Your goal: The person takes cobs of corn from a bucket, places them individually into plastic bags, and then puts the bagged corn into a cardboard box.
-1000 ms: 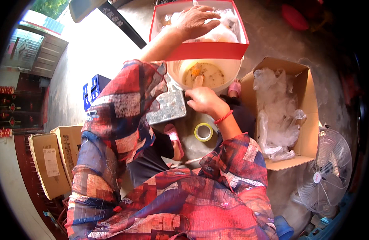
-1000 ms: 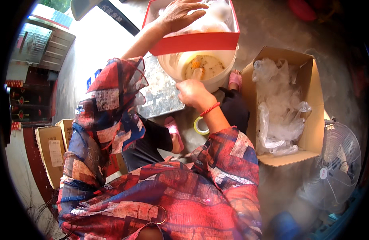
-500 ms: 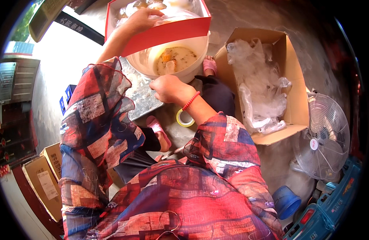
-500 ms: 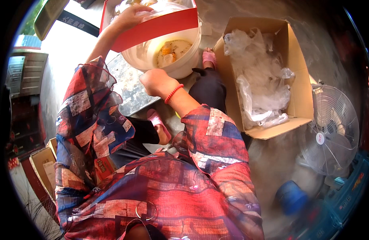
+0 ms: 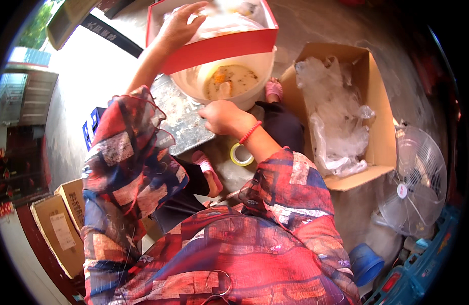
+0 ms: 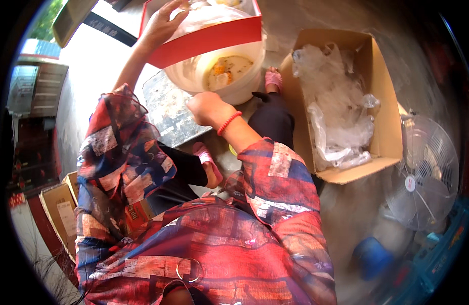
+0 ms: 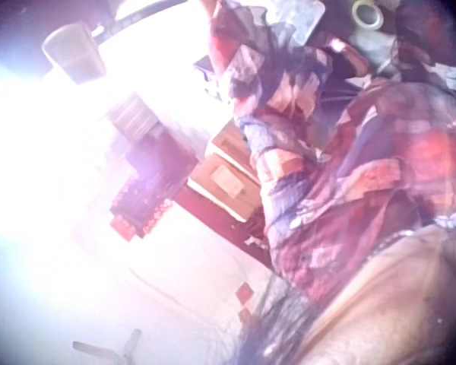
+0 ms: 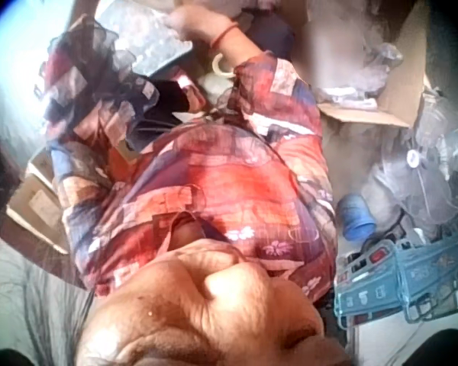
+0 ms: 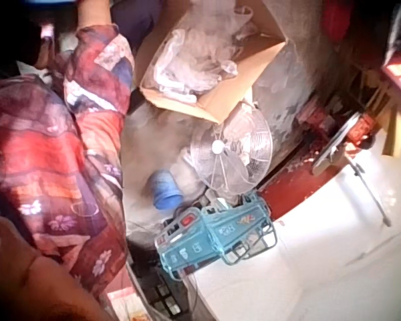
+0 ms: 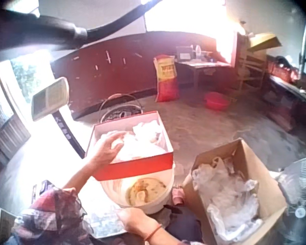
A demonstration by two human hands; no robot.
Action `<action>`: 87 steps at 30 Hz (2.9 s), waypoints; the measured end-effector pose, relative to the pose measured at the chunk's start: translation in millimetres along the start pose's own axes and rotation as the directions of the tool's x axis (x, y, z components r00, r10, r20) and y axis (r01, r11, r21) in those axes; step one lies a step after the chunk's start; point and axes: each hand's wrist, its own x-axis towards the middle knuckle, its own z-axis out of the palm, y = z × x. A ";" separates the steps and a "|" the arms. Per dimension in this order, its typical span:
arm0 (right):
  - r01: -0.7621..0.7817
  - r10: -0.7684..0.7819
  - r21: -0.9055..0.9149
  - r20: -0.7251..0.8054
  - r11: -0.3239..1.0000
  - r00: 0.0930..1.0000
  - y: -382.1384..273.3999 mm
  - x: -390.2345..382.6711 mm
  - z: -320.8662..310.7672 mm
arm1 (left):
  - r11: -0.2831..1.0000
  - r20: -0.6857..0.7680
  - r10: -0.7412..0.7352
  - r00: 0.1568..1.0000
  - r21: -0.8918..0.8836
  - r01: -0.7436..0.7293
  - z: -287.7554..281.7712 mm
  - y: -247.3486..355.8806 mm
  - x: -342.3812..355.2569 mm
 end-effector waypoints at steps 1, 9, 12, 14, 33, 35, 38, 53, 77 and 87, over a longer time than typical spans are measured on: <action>0.009 -0.008 -0.030 0.016 1.000 1.000 1.3 0.1 1.2 | 0.996 0.090 -0.091 0.992 -0.018 0.092 -19.1 19.8 -1.9; 0.040 -0.015 -0.117 0.212 0.992 0.977 -17.5 -3.5 20.7 | 0.992 -0.067 0.035 0.997 -0.123 -0.043 -18.6 73.9 -114.7; 0.012 0.018 -0.074 0.392 0.997 0.920 -33.1 -0.9 24.1 | 0.972 -0.033 -0.196 0.980 -0.136 0.190 2.5 57.9 -159.6; 0.055 -0.016 -0.075 0.450 0.996 0.893 -34.8 -4.7 36.1 | 0.925 -0.070 -0.353 0.933 -0.177 0.337 9.6 45.8 -166.5; 0.031 -0.041 0.033 0.396 0.999 0.918 -42.0 -28.7 23.7 | 0.732 0.063 -0.623 0.780 -0.307 0.609 19.8 11.2 -154.6; 0.031 -0.046 0.045 0.407 0.999 0.912 -42.5 -27.0 20.4 | 0.734 0.044 -0.615 0.787 -0.331 0.593 19.9 11.6 -155.8; -0.007 -0.111 0.277 0.409 0.961 0.906 -42.7 -16.6 6.5 | 0.734 0.029 -0.618 0.786 -0.339 0.589 16.1 15.3 -154.2; -0.063 0.124 -0.118 0.626 0.991 0.770 119.1 101.1 13.4 | 0.721 -0.049 -0.643 0.765 -0.376 0.582 0.7 9.1 -162.0; -0.353 0.345 -0.020 0.274 0.935 0.898 144.9 53.6 -48.3 | 0.716 0.090 -0.632 0.769 -0.310 0.625 -3.3 10.0 -164.2; -0.553 0.535 0.530 0.207 0.643 0.819 68.8 38.7 -60.5 | 0.710 0.274 -0.590 0.759 -0.271 0.650 12.8 17.6 -165.1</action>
